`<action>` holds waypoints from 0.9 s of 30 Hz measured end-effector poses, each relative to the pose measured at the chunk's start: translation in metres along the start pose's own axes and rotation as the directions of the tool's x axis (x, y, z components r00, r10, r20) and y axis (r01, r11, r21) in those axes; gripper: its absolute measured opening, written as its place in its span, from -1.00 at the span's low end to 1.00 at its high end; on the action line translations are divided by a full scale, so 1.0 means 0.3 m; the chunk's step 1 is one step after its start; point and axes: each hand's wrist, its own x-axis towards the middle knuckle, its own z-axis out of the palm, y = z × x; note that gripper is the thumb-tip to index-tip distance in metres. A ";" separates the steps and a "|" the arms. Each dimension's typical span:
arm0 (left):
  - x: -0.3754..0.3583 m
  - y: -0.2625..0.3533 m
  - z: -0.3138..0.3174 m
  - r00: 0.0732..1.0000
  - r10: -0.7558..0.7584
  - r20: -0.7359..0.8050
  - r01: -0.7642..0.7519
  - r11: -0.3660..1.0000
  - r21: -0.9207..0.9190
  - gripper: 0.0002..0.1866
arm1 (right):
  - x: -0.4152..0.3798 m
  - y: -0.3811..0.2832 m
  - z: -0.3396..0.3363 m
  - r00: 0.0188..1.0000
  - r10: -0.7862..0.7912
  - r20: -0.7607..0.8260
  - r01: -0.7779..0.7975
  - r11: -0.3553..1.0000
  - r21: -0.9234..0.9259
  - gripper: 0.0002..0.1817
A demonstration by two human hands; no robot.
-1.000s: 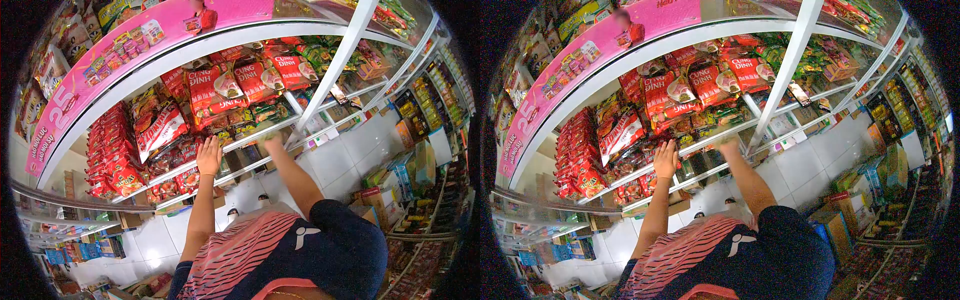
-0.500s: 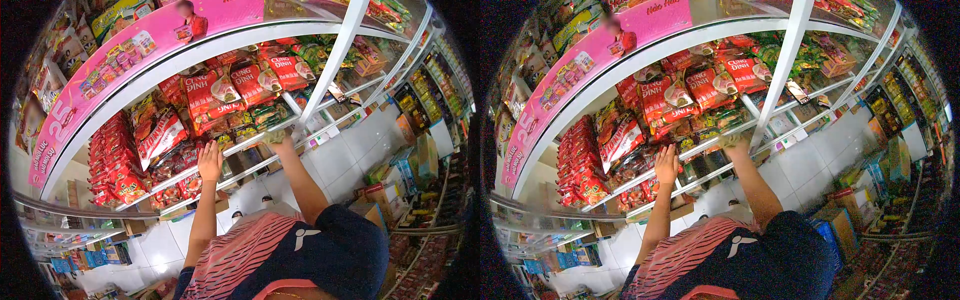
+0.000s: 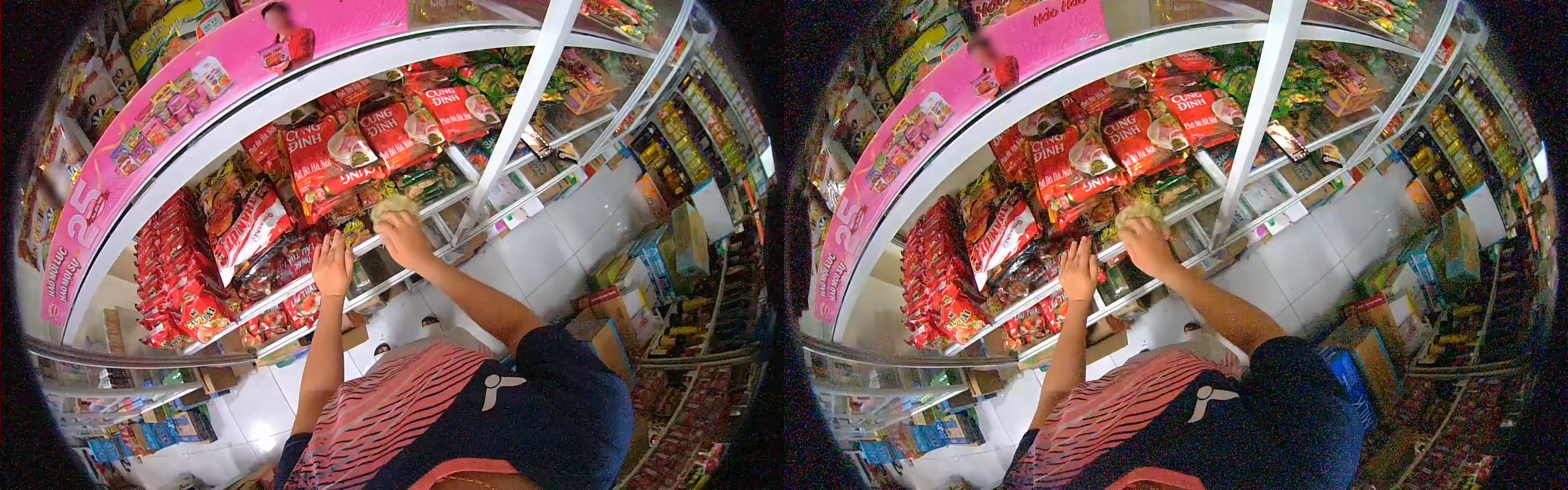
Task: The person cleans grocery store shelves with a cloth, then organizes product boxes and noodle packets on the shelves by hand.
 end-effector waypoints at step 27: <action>-0.009 -0.019 0.001 0.996 0.014 0.093 -0.013 1.000 -0.018 -0.62 | 0.086 0.228 -0.091 0.971 0.123 -0.206 -0.163 0.969 -0.187 -0.71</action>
